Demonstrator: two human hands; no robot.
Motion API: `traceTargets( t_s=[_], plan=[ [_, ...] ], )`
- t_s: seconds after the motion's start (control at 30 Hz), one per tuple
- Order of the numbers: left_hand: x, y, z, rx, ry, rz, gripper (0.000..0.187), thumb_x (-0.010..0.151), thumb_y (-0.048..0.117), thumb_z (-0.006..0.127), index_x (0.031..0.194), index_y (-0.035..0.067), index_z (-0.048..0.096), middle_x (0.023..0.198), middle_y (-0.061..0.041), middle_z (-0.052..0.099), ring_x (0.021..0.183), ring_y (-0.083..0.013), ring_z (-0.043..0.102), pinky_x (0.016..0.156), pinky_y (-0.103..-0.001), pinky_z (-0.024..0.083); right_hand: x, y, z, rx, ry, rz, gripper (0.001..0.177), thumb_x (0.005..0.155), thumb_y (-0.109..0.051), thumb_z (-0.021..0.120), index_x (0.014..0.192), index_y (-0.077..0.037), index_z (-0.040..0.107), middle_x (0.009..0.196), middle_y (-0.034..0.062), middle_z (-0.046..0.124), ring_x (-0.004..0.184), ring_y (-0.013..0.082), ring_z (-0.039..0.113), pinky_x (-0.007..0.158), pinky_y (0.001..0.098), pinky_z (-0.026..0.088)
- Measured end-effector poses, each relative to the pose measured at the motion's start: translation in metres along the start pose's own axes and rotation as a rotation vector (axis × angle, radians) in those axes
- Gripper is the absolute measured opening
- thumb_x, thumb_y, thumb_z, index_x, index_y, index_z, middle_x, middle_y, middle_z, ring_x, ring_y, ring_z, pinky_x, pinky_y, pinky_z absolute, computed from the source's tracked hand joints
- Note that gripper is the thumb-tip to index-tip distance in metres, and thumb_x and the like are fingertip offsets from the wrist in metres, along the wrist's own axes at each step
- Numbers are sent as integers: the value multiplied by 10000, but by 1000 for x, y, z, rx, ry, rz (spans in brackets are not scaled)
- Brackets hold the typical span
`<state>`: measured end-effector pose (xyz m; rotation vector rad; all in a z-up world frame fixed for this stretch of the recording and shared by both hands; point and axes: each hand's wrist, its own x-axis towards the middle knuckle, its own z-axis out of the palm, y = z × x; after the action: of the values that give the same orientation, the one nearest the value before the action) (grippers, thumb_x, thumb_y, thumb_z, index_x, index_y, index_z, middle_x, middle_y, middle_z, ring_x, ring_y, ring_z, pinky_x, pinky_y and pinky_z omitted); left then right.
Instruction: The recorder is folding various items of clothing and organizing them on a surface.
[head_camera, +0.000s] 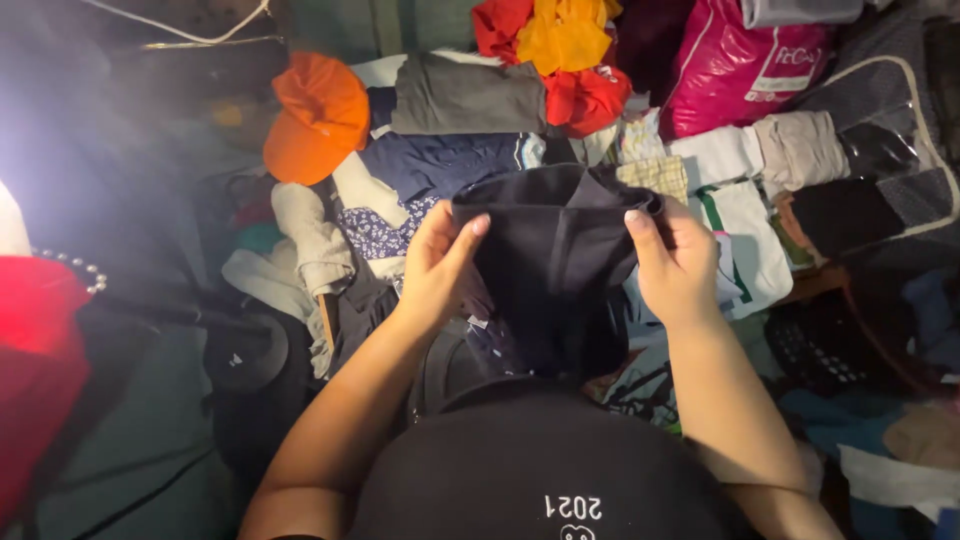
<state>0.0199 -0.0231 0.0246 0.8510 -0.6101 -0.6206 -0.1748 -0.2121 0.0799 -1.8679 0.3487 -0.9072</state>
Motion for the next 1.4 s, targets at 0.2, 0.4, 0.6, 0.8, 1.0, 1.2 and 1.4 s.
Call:
traceTargets(
  t_s=[0.2,0.4,0.6,0.8,1.0,1.2,1.4],
  plan=[
    [28,15,-4,-124,84,95,121,1101,140,573,1140,30,606,1078,-4,671,990,-71,591,914,-228,471,9,2,3,217,1,87,261,1097,-167,546,1229,33,649,1110,7,692,1004,71,607,922,214,480],
    [43,44,17,372,84,301,341,1104,243,517,1413,123,436,1145,12,587,1043,-73,524,967,-300,425,20,5,-2,356,16,127,264,1086,-160,542,1235,38,633,1113,10,692,1010,79,621,926,225,494],
    [35,112,55,1296,-532,804,537,718,565,812,1008,133,681,1146,-52,689,1235,-312,564,1100,-678,242,35,-43,-11,-101,-15,-18,246,1124,-209,539,1183,4,646,987,11,648,916,70,549,840,231,474],
    [63,150,30,1230,-461,811,359,776,368,852,862,67,674,1250,-137,674,1195,-323,563,1065,-556,383,61,-48,-39,-310,220,-112,265,1131,-245,534,1107,0,631,928,28,647,842,96,583,796,268,488],
    [60,149,51,968,-209,309,243,959,193,707,1094,-6,668,1017,-137,681,906,-286,724,814,-352,574,58,-9,-42,-117,165,-60,361,1241,-265,467,1057,18,596,941,61,603,918,109,546,902,306,461],
    [67,157,55,1177,-112,339,179,991,135,740,1123,14,728,921,-148,700,754,-222,670,723,-319,534,62,-51,-36,42,-54,-68,413,976,-158,705,1310,-10,512,1190,12,649,1106,120,605,994,284,482],
    [66,150,49,722,-195,644,175,1013,-44,717,1181,3,699,1145,-85,700,1031,-116,661,897,-245,535,63,-31,-69,-59,-60,-190,196,1114,-69,727,1243,53,643,1164,83,694,1088,165,649,1025,291,510]
  ],
)
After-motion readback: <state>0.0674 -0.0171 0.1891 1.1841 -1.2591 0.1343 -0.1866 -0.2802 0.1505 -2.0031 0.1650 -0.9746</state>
